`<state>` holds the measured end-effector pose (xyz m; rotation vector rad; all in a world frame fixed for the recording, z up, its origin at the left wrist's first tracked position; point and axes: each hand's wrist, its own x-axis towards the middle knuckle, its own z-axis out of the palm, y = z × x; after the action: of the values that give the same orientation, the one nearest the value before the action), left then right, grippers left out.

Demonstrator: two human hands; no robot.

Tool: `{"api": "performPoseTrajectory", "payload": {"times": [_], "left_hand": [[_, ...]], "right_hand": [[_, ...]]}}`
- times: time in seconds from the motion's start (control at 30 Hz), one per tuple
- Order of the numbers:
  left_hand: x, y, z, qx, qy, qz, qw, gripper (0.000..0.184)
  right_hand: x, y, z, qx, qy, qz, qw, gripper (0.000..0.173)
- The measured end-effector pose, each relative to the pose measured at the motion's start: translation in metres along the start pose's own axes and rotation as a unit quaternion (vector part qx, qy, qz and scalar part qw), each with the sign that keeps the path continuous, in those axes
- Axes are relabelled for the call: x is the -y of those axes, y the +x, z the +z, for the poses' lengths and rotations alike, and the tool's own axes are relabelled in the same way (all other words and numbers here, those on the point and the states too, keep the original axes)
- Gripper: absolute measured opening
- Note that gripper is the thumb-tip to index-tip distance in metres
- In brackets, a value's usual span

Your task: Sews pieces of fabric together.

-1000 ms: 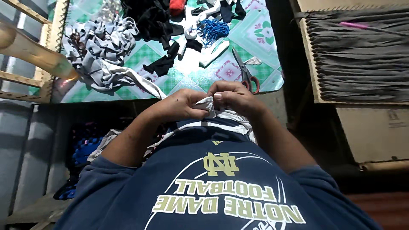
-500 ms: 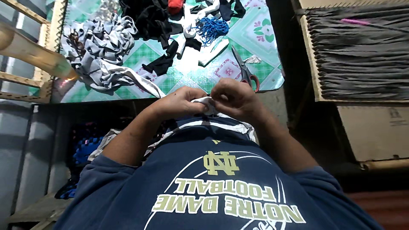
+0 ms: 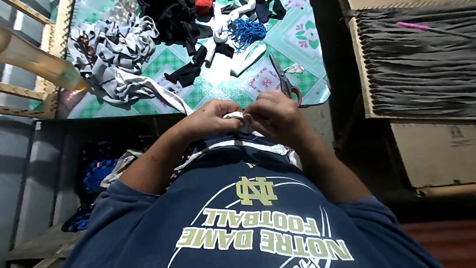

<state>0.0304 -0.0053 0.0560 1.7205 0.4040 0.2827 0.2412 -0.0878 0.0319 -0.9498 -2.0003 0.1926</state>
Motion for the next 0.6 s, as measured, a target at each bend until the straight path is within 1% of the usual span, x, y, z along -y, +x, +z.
{"api": "performPoseTrajectory", "payload": {"times": [0.13,0.2,0.37,0.6], "left_hand": [[-0.0060,-0.0008,0.0029,-0.033,0.068,0.006,0.997,0.005],[-0.0069,-0.0013,0.0032,-0.047,0.103,0.021,0.993,0.003],[-0.0061,-0.0014,0.0048,-0.067,0.160,0.037,0.984,0.005],[-0.0056,-0.0006,0.0067,-0.079,0.157,0.033,0.984,0.005]], "right_hand": [[-0.0045,0.0012,0.0021,0.009,0.085,0.066,0.994,0.019],[-0.0032,0.0004,0.0012,0.015,0.087,0.087,0.992,0.023],[0.0028,-0.0001,-0.0017,0.019,0.039,0.083,0.996,0.022],[0.0047,-0.0005,-0.0032,0.022,0.024,0.079,0.996,0.018]]}}
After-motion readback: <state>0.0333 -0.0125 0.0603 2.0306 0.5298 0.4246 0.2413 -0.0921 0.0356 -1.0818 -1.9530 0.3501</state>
